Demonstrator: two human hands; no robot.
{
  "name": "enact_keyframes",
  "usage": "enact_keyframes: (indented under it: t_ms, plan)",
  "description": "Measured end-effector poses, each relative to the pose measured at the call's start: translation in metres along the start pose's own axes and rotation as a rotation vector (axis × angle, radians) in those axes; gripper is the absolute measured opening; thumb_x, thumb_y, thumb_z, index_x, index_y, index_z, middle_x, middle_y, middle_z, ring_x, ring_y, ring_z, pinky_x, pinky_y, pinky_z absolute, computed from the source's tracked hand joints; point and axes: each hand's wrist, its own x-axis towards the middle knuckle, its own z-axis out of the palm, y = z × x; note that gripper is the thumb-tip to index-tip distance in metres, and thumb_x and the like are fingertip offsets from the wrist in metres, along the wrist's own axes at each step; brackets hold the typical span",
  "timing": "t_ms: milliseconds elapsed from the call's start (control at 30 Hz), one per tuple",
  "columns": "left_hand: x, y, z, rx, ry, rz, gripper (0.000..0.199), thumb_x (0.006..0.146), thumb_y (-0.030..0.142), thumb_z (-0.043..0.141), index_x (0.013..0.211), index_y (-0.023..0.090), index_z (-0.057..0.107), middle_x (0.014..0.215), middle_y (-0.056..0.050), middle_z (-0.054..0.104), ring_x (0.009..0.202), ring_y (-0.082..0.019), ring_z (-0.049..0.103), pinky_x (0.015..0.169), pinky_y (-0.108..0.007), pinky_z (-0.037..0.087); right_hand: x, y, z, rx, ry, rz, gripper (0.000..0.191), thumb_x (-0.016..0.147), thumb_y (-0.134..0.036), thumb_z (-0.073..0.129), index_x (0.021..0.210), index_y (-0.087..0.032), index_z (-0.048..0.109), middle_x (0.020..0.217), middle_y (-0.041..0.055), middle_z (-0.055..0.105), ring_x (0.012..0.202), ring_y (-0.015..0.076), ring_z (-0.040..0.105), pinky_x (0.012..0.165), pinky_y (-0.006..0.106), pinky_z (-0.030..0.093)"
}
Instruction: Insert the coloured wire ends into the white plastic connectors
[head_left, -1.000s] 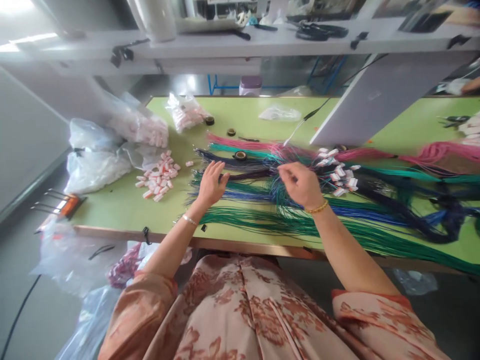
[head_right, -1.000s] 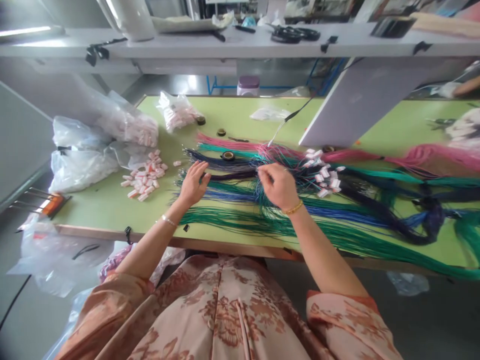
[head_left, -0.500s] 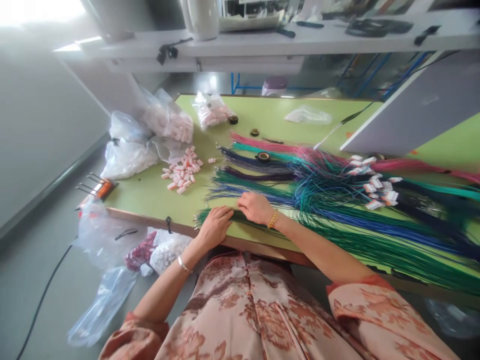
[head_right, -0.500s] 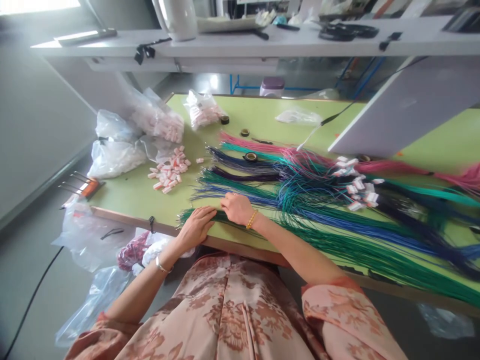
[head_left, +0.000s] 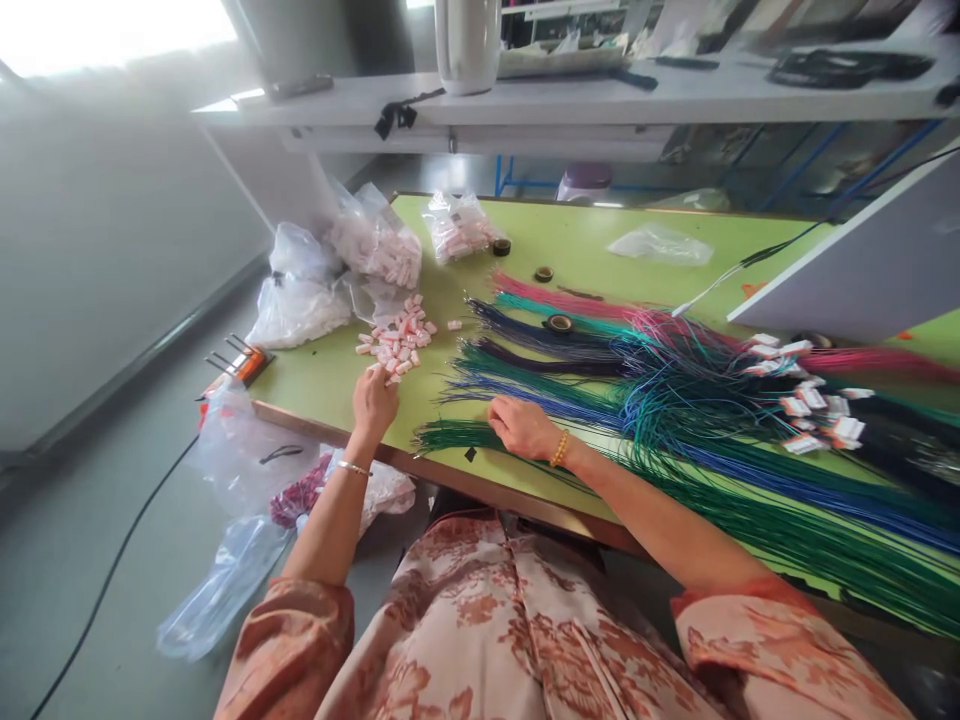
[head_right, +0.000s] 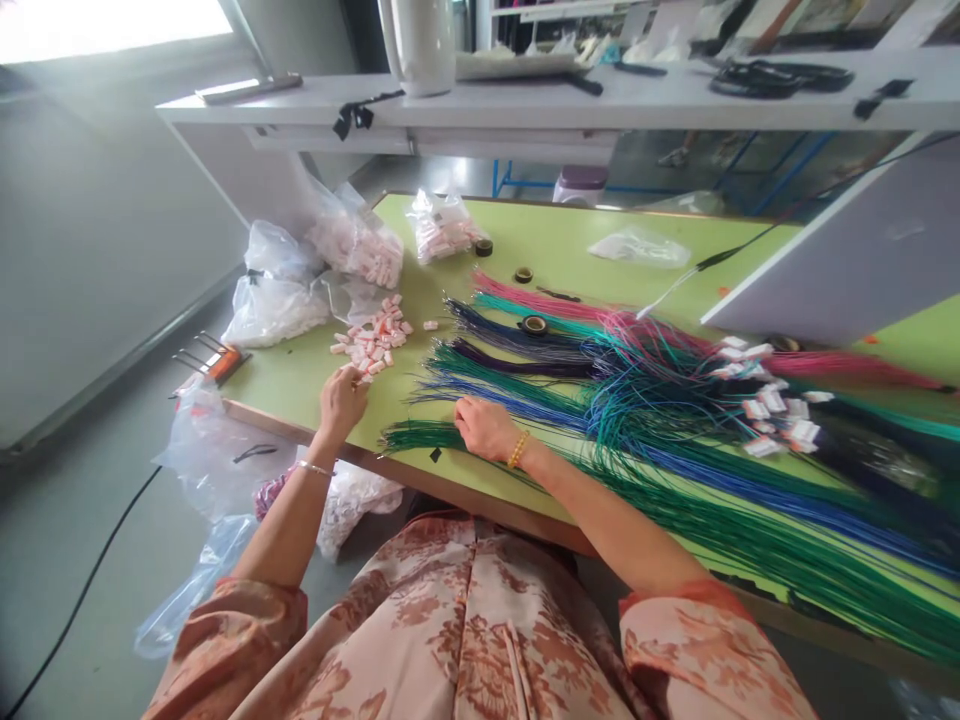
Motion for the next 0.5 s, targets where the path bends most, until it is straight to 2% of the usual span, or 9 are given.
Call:
enact_keyframes:
  t_ms: [100,167,233,367,500]
  plan:
    - [-0.005,-0.003,-0.001,-0.067,0.026,0.008,0.016,0.08,0.019,0.054,0.093,0.02,0.062,0.093,-0.009,0.064,0.089,-0.024,0.059,0.082,-0.035,0.045,0.002,0.0,0.002,0.056,0.037,-0.014,0.013,0.093,-0.021,0.047,0.094,-0.018,0.06,0.09,0.0066,0.066,0.081,0.0179,0.058,0.071,0.028,0.037]
    - [-0.008,-0.003,-0.004,-0.195,0.054,-0.019,0.021,0.078,0.02,0.056,0.097,0.02,0.062,0.094,-0.008,0.063,0.084,-0.02,0.058,0.079,-0.033,0.045,0.006,-0.001,0.003,0.087,0.053,-0.06,0.012,0.091,-0.019,0.049,0.089,-0.018,0.061,0.09,0.0063,0.066,0.082,0.0176,0.058,0.073,0.027,0.037]
    - [-0.01,-0.003,-0.008,-0.42,0.053,-0.079,0.025,0.075,0.023,0.06,0.099,0.019,0.064,0.091,-0.005,0.062,0.076,-0.016,0.057,0.073,-0.03,0.046,0.01,-0.001,0.004,0.108,0.051,-0.099,0.011,0.088,-0.017,0.05,0.084,-0.018,0.061,0.088,0.0061,0.065,0.081,0.0169,0.056,0.073,0.026,0.038]
    - [-0.015,-0.001,-0.021,-0.989,-0.045,-0.238,0.036,0.068,0.032,0.07,0.1,0.015,0.068,0.073,0.001,0.059,0.062,-0.01,0.05,0.062,-0.023,0.041,0.014,0.0,-0.002,0.148,0.081,-0.107,0.011,0.084,-0.015,0.051,0.081,-0.018,0.061,0.08,0.0045,0.063,0.071,0.0149,0.053,0.068,0.026,0.037]
    - [-0.024,0.006,-0.031,-1.334,-0.137,-0.294,0.038,0.06,0.025,0.077,0.096,0.016,0.07,0.067,0.003,0.058,0.057,-0.005,0.045,0.056,-0.019,0.036,0.017,-0.002,-0.009,0.28,0.04,-0.039,0.01,0.082,-0.016,0.052,0.086,-0.017,0.06,0.071,0.0004,0.062,0.061,0.0124,0.049,0.061,0.024,0.034]
